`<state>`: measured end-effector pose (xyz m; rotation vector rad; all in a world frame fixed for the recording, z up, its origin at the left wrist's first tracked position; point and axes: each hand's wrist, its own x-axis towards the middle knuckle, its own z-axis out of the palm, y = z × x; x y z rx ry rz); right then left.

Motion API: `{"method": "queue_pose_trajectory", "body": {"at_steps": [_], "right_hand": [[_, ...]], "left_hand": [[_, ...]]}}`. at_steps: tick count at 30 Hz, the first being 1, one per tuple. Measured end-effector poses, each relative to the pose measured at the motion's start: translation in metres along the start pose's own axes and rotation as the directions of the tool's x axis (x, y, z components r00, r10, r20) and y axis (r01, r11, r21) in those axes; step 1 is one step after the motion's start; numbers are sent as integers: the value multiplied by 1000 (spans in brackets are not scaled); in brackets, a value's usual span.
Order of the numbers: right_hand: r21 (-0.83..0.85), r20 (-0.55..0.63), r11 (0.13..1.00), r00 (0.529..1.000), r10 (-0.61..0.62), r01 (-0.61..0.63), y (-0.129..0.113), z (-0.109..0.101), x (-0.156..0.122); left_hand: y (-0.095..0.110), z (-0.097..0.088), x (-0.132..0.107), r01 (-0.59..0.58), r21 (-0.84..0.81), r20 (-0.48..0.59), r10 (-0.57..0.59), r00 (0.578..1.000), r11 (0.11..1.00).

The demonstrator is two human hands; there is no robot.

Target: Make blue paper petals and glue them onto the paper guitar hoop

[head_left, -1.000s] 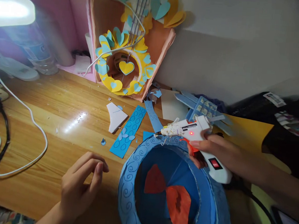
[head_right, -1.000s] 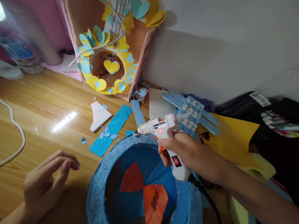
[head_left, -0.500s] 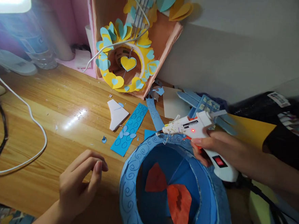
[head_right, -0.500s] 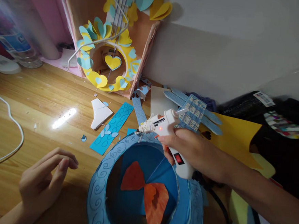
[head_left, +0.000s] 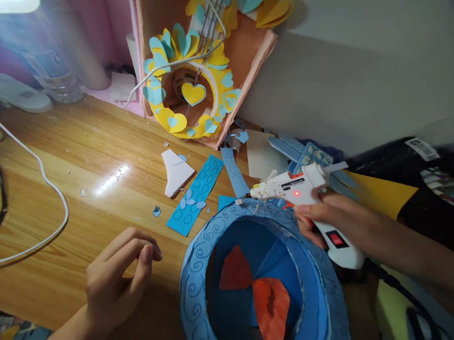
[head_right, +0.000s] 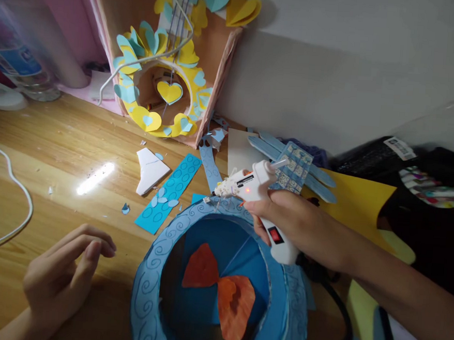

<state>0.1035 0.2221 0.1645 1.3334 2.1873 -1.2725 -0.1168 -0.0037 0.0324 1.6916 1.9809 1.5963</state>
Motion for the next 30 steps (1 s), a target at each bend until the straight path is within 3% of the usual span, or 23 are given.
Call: {"method": "queue_pose_trajectory", "body": {"at_steps": [13, 30], "right_hand": [[-31, 70, 999, 997, -15, 17, 5, 1, -3], [-58, 74, 998, 997, -13, 17, -4, 6, -2]], "left_hand": [[2, 0, 0, 6, 0, -6, -6, 1000, 1000], [1, 0, -1, 18, -17, -9, -18, 1000, 1000]]}}
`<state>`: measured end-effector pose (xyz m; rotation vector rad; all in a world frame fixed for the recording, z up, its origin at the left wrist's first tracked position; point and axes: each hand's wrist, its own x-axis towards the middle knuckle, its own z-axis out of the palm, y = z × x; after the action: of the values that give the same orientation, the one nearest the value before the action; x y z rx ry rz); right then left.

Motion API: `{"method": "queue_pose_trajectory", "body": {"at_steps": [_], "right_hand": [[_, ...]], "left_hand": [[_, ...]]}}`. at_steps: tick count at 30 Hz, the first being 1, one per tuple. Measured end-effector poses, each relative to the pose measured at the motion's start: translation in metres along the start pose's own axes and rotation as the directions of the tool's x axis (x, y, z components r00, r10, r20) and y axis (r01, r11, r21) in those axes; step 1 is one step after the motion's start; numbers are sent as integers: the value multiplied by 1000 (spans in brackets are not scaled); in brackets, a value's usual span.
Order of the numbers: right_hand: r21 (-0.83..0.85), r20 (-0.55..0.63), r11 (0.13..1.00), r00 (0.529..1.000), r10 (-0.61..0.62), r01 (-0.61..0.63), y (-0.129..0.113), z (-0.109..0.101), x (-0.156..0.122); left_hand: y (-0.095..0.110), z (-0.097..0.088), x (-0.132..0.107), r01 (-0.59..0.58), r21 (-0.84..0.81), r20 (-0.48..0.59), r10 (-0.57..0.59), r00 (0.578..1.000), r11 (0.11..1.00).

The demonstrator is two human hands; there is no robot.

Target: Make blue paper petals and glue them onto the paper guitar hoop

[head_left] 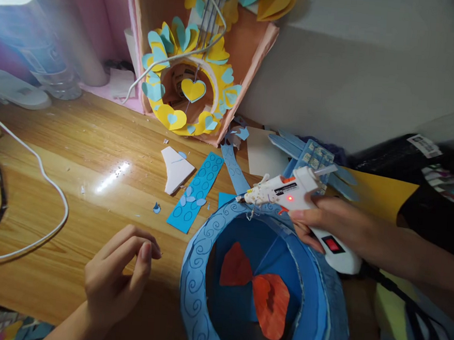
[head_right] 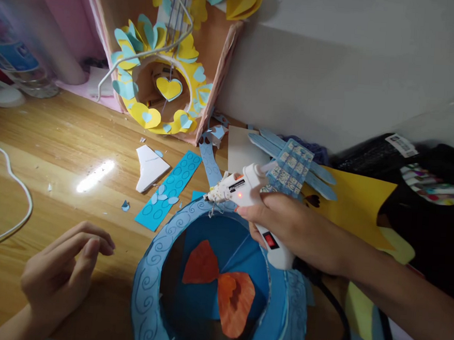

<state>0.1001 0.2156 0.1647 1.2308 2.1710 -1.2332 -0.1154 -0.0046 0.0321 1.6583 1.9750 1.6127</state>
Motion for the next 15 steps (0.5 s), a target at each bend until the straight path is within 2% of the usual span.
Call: {"method": "queue_pose_trajectory", "body": {"at_steps": [7, 12, 15], "right_hand": [[-12, -14, 999, 999, -41, 41, -8, 2, 2], [-7, -76, 995, 992, 96, -96, -12, 3, 1], [-25, -101, 997, 992, 77, -80, -10, 4, -1]], "left_hand": [[1, 0, 2, -9, 13, -12, 9, 1000, 1000], [1, -1, 1, 2, 22, -9, -2, 1000, 1000], [1, -2, 1, -2, 20, -5, 2, 1000, 1000]]}}
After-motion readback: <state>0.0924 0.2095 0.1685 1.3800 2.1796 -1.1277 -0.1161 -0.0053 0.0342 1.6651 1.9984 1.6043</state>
